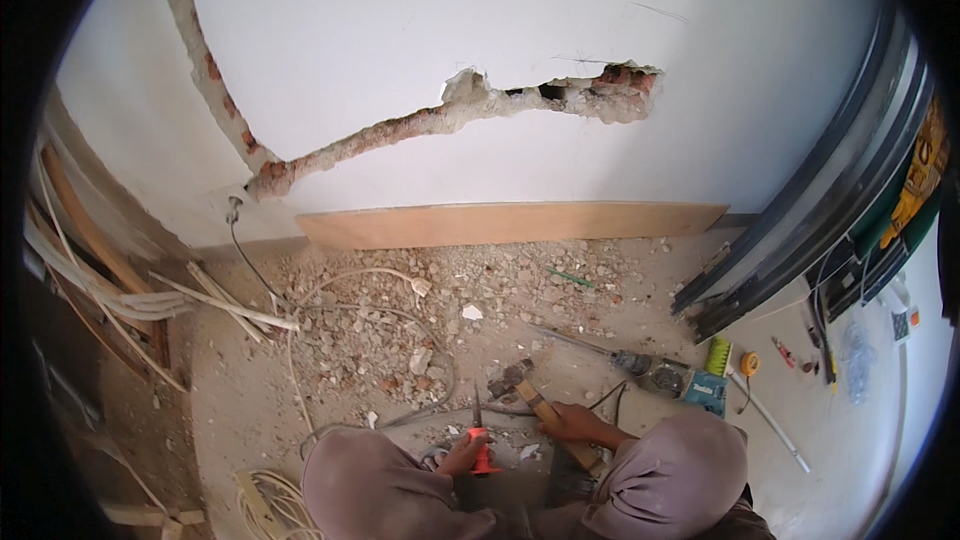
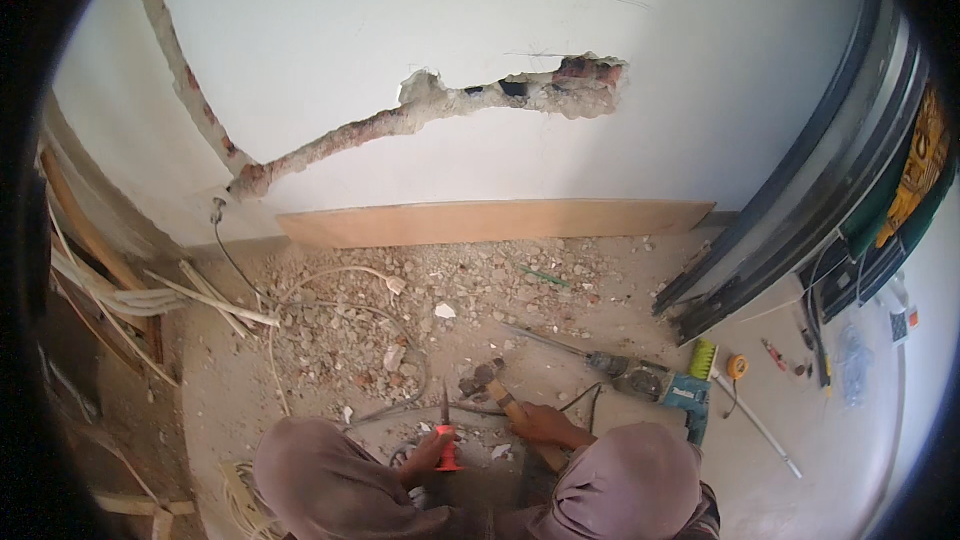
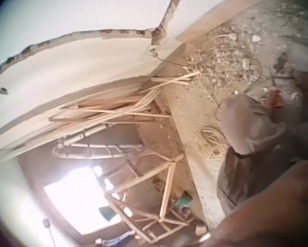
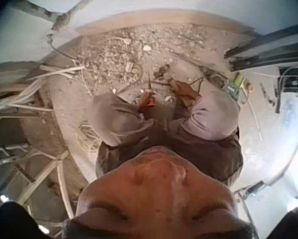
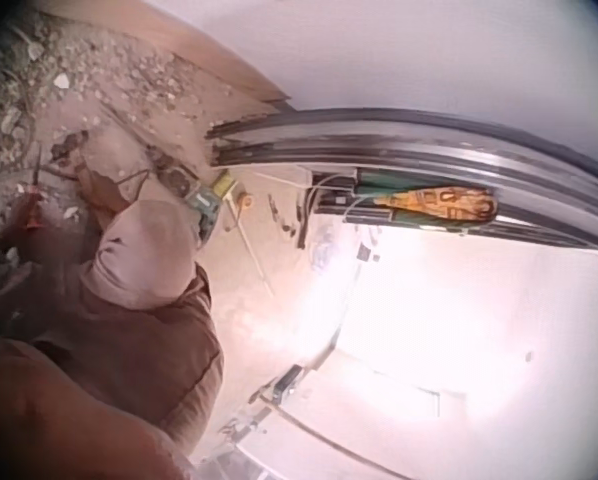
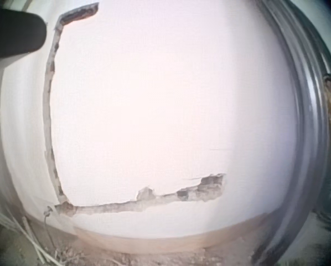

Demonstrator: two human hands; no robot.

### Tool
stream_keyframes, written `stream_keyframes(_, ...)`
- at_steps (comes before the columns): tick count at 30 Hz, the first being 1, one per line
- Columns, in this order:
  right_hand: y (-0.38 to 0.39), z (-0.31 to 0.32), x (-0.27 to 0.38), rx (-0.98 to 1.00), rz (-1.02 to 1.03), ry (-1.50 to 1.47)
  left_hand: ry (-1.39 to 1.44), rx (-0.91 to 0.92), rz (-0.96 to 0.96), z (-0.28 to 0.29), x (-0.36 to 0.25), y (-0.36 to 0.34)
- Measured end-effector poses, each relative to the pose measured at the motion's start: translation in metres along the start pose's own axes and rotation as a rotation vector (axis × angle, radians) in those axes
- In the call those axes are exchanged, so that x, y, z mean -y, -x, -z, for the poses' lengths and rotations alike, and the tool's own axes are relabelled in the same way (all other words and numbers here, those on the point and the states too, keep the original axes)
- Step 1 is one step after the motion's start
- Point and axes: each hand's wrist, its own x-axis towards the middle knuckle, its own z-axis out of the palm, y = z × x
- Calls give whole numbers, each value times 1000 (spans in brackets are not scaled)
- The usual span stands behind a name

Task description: The person uses a power drill to break away concrete from a wall, then uses a hammer and chisel to widen the opening before handling several plastic pipes.

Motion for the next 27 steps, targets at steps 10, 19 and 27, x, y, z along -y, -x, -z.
stream_keyframes(10, 22, -7, -15, -80, -43, 5, -485, 168, -82, -73, -138, 44)
stream_keyframes(19, 22, -12, -14, -163, -92, -42, -448, -2, -350, -254, -327, 15)
stream_keyframes(27, 17, -16, -13, -183, -79, -78, 250, 109, -875, -337, -339, -99)
